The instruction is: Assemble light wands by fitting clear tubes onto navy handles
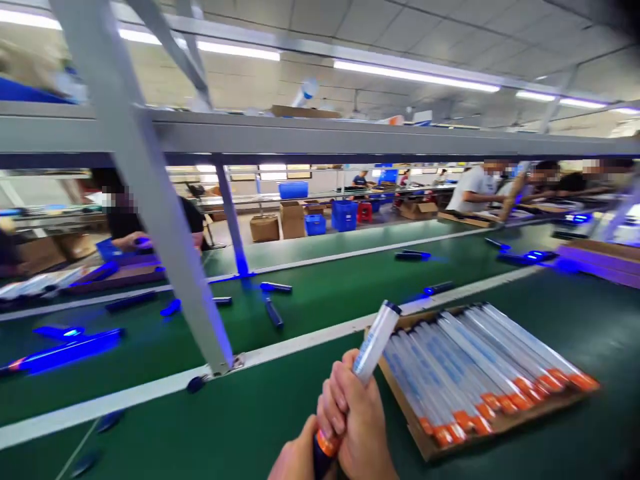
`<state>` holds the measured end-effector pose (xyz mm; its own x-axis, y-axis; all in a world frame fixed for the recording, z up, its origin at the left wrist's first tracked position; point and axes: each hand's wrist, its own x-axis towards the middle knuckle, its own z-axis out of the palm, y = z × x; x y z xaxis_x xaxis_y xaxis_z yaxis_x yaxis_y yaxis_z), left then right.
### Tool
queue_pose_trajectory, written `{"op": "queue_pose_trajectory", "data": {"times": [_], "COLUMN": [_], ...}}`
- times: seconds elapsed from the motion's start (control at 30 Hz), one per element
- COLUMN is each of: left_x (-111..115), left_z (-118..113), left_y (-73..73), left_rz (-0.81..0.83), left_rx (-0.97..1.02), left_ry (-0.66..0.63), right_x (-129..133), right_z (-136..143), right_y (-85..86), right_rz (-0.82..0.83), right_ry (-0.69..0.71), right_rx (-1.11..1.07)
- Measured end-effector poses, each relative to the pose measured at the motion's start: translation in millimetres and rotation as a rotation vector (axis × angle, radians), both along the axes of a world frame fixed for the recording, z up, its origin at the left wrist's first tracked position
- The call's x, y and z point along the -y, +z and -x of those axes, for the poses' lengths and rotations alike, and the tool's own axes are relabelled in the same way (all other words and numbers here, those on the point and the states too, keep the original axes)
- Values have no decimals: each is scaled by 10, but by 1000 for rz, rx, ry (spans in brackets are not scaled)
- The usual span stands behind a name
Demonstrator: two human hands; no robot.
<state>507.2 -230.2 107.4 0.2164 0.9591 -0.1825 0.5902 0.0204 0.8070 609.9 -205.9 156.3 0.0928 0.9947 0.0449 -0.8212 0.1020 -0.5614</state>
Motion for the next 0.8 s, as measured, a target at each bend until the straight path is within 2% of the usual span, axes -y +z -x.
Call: {"op": "queue_pose_trajectory", "data": {"times": [0.07, 0.17, 0.23, 0.33, 0.4, 0.5, 0.57, 0.67, 0.73, 0.8], "left_x": [-307, -1007, -1551, -2280, -2651, -3042, -3209, -3339, -3374, -3395], "left_z": [-93, -241, -300, -302, -299, -453, -741, -1435, -1968, -2446], "left_y": [130, 335, 421, 483, 512, 560, 566, 462, 308, 119], "left_rz": [-107, -220, -222, -222, -197, -146, -187, -330, -400, -441], "left_rx": [-154, -517, -646, -791, -897, -1013, -1026, -915, -784, -652], "left_ry": [-98, -108, -83, -67, -72, -110, -164, -300, -396, -456], "right_x": [-178, -406, -487, -507, -484, -473, -514, -600, -609, -552], "right_z": [-188, -729, -1283, -2273, -2875, -3459, -3621, -3680, -3696, -3718], "right_y": [-18, -99, -194, -368, -489, -681, -814, -965, -986, -927], "right_rz": [13, 58, 85, 224, 436, 695, 731, 710, 692, 618], "right_ry": [-83, -345, -570, -789, -859, -761, -645, -583, -643, -799], "right_rx": [165, 647, 1074, 1676, 1948, 2228, 2318, 2362, 2348, 2226]}}
